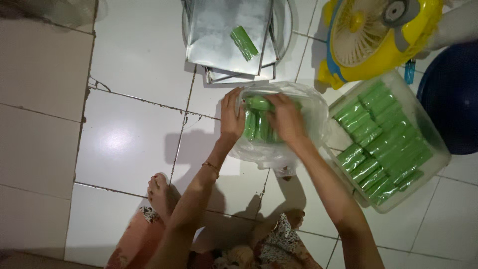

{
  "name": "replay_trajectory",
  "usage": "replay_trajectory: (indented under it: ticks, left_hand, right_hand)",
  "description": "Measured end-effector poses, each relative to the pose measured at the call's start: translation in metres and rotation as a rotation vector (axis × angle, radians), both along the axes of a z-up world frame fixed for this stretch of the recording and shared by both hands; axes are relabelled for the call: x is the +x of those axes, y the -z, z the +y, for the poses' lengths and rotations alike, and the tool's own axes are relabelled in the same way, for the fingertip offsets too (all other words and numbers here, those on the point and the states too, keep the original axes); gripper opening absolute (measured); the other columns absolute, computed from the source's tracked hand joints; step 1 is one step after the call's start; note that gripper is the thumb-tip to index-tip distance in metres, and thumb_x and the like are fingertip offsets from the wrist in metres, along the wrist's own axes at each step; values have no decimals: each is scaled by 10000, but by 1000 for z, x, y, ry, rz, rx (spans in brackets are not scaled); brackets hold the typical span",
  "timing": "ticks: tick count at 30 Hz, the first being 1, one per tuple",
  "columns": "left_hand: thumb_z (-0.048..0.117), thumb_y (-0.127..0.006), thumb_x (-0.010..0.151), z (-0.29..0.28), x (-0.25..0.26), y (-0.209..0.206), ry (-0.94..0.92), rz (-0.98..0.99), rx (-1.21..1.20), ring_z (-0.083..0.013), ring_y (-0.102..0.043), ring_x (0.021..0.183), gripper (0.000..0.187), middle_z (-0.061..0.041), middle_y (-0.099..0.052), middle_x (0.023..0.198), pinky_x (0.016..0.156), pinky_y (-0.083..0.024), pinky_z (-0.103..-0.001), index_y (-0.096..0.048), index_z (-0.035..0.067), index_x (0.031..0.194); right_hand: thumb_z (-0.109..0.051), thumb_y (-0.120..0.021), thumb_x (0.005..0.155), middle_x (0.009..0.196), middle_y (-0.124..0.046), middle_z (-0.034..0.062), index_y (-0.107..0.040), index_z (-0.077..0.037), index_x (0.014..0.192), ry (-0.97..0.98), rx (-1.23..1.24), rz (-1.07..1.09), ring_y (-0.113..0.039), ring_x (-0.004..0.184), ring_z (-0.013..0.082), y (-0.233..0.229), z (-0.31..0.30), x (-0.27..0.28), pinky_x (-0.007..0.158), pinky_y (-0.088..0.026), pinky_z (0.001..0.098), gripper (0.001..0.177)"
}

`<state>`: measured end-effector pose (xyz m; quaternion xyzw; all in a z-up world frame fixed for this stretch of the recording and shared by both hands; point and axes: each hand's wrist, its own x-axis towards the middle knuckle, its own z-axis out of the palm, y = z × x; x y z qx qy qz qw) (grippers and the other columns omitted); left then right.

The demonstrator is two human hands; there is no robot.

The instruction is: The person sits on a tiled floor and places green wrapped items from a clear plastic container into a white plastic bag. They arrange the items inside the bag by hand.

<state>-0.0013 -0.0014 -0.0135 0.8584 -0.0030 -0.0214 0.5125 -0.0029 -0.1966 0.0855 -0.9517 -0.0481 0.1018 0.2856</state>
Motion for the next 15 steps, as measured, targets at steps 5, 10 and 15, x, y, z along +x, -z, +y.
replay_trajectory:
  ticks: [5, 10, 15]
  left_hand:
    - [55, -588, 1102, 0, -1, 1, 5, -41, 19, -405, -509, 1494, 466, -177, -566, 1594, 1298, -370, -515, -583, 89, 1567]
    - [57, -591, 1070, 1, -2, -2, -24, -70, -33, -406, -535, 1466, 471, -180, -592, 1564, 1277, -410, -507, -606, 70, 1540]
    - [68, -590, 1080, -3, 0, -3, -24, -34, 28, -410, -541, 1469, 463, -188, -590, 1570, 1273, -417, -520, -604, 73, 1542]
  right_hand:
    - [-59, -752, 971, 1443, -709, 145, -714, -97, 1422, -27, 64, -96, -682, 1290, 406, 55, 30, 5, 1094, -570, 486, 455]
    - [-52, -700, 977, 1440, -727, 125, -742, -104, 1399, -97, -48, -213, -691, 1305, 370, 70, 22, -1, 1080, -572, 487, 427]
    - [-65, -713, 949, 1335, -771, 132, -777, -70, 1315, -127, -122, -258, -732, 1210, 345, 47, 19, -4, 1004, -576, 513, 371]
